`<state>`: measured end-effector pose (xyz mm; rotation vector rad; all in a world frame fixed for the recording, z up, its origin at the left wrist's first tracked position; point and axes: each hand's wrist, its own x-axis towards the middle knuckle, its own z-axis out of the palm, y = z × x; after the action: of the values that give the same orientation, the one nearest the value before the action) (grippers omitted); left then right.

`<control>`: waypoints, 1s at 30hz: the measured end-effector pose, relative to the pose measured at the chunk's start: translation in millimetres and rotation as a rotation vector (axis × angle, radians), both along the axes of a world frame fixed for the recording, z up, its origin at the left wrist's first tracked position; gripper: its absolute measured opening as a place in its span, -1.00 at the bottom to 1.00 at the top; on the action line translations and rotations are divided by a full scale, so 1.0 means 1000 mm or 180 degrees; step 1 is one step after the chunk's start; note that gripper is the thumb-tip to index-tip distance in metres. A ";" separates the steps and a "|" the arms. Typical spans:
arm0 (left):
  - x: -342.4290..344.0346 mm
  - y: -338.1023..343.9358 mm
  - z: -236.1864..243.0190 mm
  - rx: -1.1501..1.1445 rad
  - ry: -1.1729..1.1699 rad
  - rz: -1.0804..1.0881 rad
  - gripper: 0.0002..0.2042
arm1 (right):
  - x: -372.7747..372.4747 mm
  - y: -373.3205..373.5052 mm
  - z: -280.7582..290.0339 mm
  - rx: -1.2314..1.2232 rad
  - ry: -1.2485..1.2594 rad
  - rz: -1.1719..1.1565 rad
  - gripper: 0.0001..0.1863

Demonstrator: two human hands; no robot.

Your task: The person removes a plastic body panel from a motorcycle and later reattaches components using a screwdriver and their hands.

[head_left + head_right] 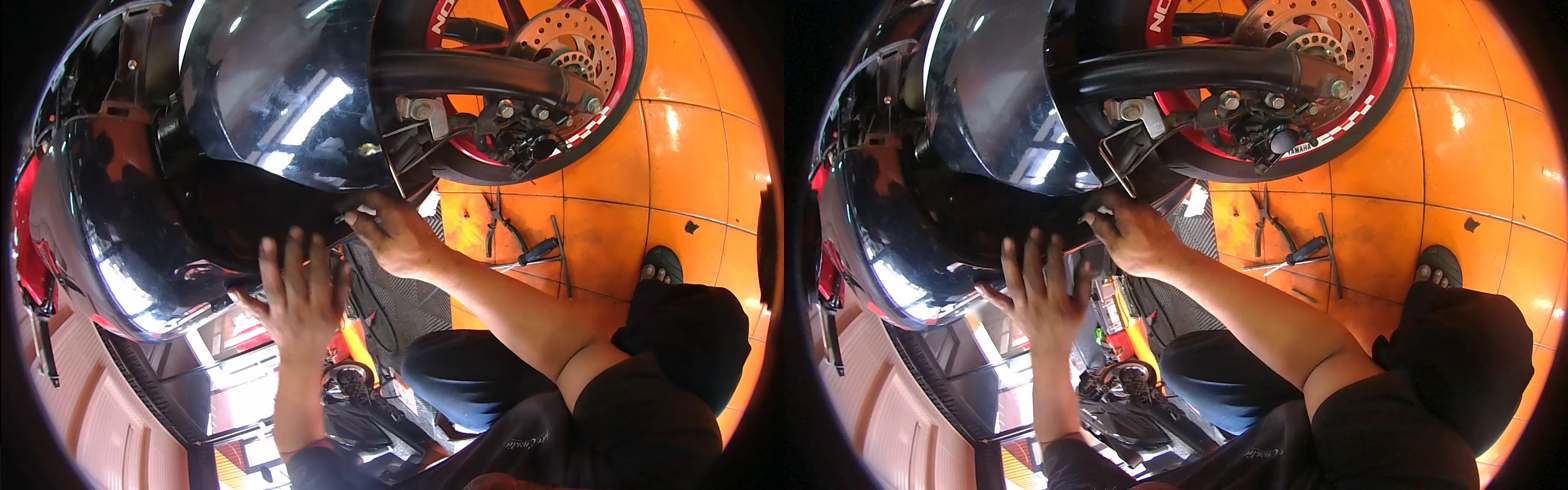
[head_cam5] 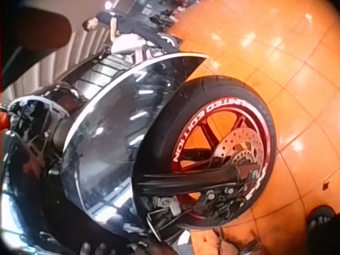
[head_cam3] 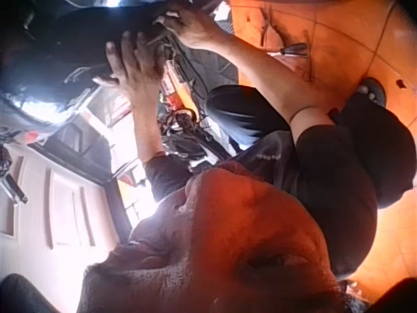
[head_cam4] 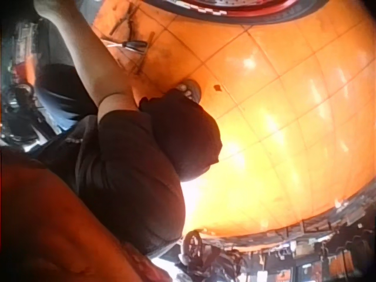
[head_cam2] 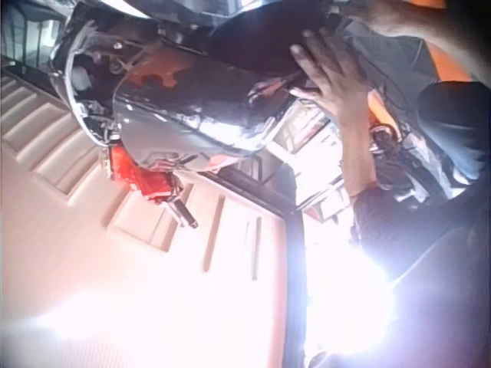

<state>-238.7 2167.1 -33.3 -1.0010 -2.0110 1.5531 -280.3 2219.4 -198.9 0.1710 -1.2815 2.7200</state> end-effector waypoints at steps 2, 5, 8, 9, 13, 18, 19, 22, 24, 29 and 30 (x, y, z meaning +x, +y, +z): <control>-0.018 -0.016 0.016 -0.0734 0.0164 -0.0313 -0.70 | -0.003 -0.012 -0.007 -0.0064 -0.0065 -0.0422 -0.76; -0.030 -0.033 0.016 -0.0826 0.0272 -0.0741 -0.73 | -0.009 -0.026 -0.024 0.0184 -0.0388 -0.0161 -0.73; -0.033 -0.039 0.009 -0.0627 0.0486 -0.0701 -0.81 | -0.008 -0.012 -0.025 0.0239 -0.0679 0.0010 -0.72; -0.031 -0.038 0.007 -0.0547 0.0516 -0.0633 -0.82 | -0.005 -0.009 -0.027 0.0289 -0.0750 0.0140 -0.71; -0.039 -0.031 0.010 -0.0295 0.0332 -0.0930 -0.87 | -0.012 -0.034 -0.038 0.0043 -0.0468 -0.0720 -0.74; -0.019 -0.022 0.018 0.0094 -0.0112 -0.0340 -0.81 | -0.016 -0.043 0.002 -0.0159 -0.0237 -0.0498 -0.76; -0.013 -0.013 0.019 0.0202 -0.0202 -0.0108 -0.79 | -0.020 -0.043 0.009 -0.0321 -0.0221 -0.0402 -0.76; 0.001 0.035 0.040 0.0066 -0.0061 0.0372 -0.62 | -0.031 -0.051 0.024 0.0578 0.0405 -0.1149 -0.75; -0.003 0.064 0.052 -0.0459 0.0383 0.0713 -0.46 | -0.044 -0.057 0.040 0.0531 0.0558 -0.0906 -0.72; -0.011 0.087 0.067 -0.1468 0.0855 0.1337 -0.17 | -0.064 -0.001 0.087 -0.0356 0.0561 0.0900 -0.52; -0.012 0.075 0.081 -0.1245 0.0654 0.0821 -0.15 | -0.065 -0.001 0.092 -0.0786 0.0643 0.1099 -0.51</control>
<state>-251.0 2242.4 47.5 -0.6918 -1.7863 2.1514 -345.1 2218.0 -106.7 0.6777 -0.9249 3.0139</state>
